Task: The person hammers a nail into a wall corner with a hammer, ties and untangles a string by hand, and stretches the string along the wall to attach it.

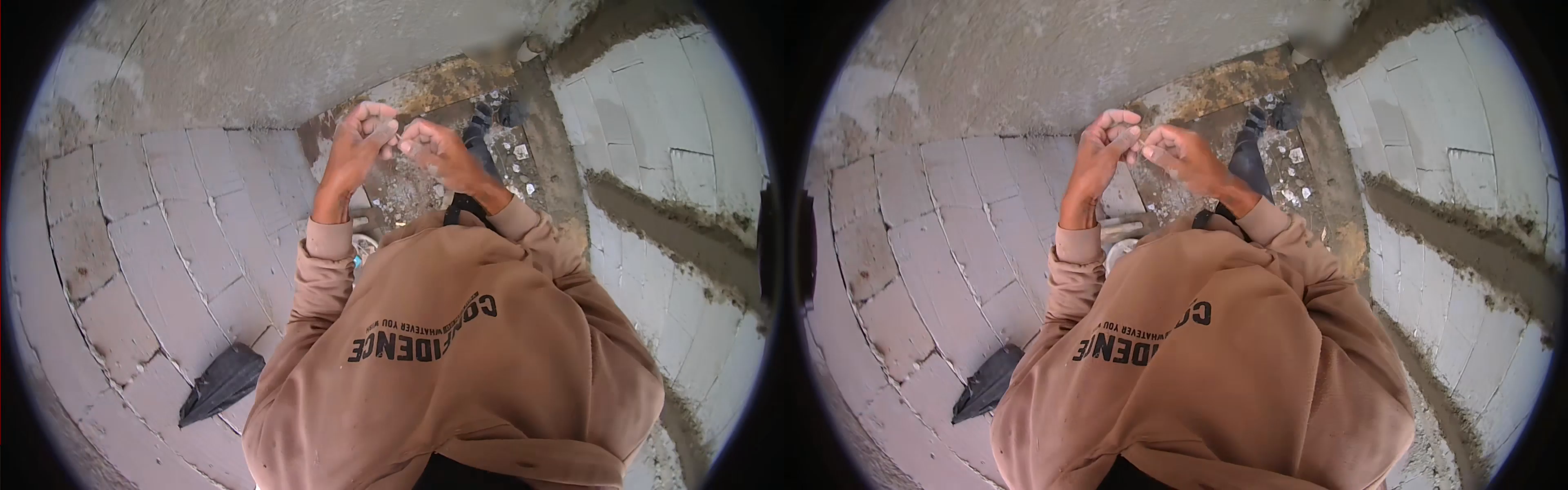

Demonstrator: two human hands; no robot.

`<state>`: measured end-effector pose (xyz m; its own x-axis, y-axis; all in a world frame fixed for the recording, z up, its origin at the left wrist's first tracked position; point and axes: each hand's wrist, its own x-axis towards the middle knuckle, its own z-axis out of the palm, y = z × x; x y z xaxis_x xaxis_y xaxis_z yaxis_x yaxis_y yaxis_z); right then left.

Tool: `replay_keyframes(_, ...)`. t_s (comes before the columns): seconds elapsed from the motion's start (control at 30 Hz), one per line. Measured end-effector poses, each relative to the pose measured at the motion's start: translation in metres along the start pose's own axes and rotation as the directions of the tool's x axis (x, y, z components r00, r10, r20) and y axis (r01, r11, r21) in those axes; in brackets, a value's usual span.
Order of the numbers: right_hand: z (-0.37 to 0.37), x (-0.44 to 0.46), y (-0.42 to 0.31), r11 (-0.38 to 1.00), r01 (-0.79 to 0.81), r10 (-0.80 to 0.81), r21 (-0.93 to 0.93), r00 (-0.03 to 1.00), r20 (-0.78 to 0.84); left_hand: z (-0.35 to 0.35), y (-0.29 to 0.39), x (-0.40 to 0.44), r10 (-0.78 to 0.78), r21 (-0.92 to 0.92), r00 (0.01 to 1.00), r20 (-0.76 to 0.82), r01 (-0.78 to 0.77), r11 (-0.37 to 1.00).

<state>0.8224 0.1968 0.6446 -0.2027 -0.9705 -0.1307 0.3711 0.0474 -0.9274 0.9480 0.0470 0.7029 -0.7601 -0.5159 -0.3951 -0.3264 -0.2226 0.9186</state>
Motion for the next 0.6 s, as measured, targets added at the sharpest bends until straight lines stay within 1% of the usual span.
replay_keyframes(0.03, -0.057, 0.030, -0.006, 0.999, 0.027, -0.026, 0.026, 0.999, -0.047, 0.016, 0.009, 0.066, -0.058, 0.042, 0.998, -0.002, 0.058, 0.997)
replay_keyframes(0.07, -0.086, 0.047, -0.010, 0.998, 0.062, -0.060, 0.023, 0.994, -0.091, 0.026, 0.011, 0.106, -0.090, 0.072, 0.996, -0.003, 0.090, 0.993)
replay_keyframes(0.1, -0.117, 0.066, -0.013, 0.995, 0.101, -0.098, 0.014, 0.984, -0.148, 0.042, 0.012, 0.150, -0.054, -0.005, 0.997, -0.058, 0.054, 0.999)
replay_keyframes(0.13, -0.143, 0.081, -0.011, 0.993, 0.097, -0.081, 0.074, 0.978, -0.194, 0.063, 0.009, 0.186, -0.037, -0.084, 0.993, -0.110, 0.028, 0.996)
replay_keyframes(0.17, -0.164, 0.091, -0.021, 0.984, 0.077, -0.031, 0.161, 0.963, -0.267, 0.084, 0.003, 0.214, -0.038, -0.167, 0.986, -0.160, 0.011, 0.986)
replay_keyframes(0.2, -0.186, 0.104, -0.033, 0.969, 0.069, 0.014, 0.237, 0.943, -0.332, 0.102, -0.007, 0.241, -0.141, -0.339, 0.989, -0.049, 0.116, 0.934)
replay_keyframes(0.23, -0.212, 0.122, -0.043, 0.950, 0.073, 0.052, 0.303, 0.921, -0.385, 0.118, -0.020, 0.269, -0.217, -0.489, 0.973, 0.073, 0.225, 0.843)
replay_keyframes(0.27, -0.234, 0.139, -0.041, 0.926, 0.069, 0.126, 0.370, 0.868, -0.480, 0.138, -0.019, 0.289, -0.282, -0.612, 0.940, 0.192, 0.339, 0.714)
replay_keyframes(0.33, -0.282, 0.172, -0.021, 0.904, 0.126, 0.203, 0.408, 0.713, -0.672, 0.176, -0.020, 0.310, -0.474, -0.553, 0.860, 0.186, 0.491, 0.673)
replay_keyframes(0.37, -0.310, 0.190, -0.010, 0.892, 0.163, 0.242, 0.422, 0.616, -0.750, 0.174, -0.035, 0.321, -0.484, -0.444, 0.847, 0.221, 0.529, 0.723)
replay_keyframes(0.4, -0.340, 0.203, 0.002, 0.873, 0.177, 0.310, 0.455, 0.518, -0.797, 0.163, -0.065, 0.330, -0.495, -0.325, 0.830, 0.257, 0.557, 0.765)
replay_keyframes(0.43, -0.371, 0.213, 0.024, 0.873, 0.214, 0.312, 0.437, 0.443, -0.840, 0.156, -0.081, 0.339, -0.511, -0.199, 0.809, 0.292, 0.573, 0.795)
replay_keyframes(0.5, -0.437, 0.235, 0.084, 0.878, 0.279, 0.308, 0.388, 0.290, -0.906, 0.161, -0.077, 0.351, -0.538, -0.010, 0.826, 0.168, 0.547, 0.837)
replay_keyframes(0.53, -0.472, 0.247, 0.119, 0.851, 0.346, 0.334, 0.396, 0.227, -0.915, 0.163, -0.078, 0.360, -0.538, 0.086, 0.837, 0.105, 0.531, 0.843)
replay_keyframes(0.6, -0.529, 0.268, 0.190, 0.788, 0.471, 0.402, 0.398, 0.097, -0.911, 0.161, -0.092, 0.383, -0.556, 0.110, 0.829, 0.063, 0.548, 0.830)
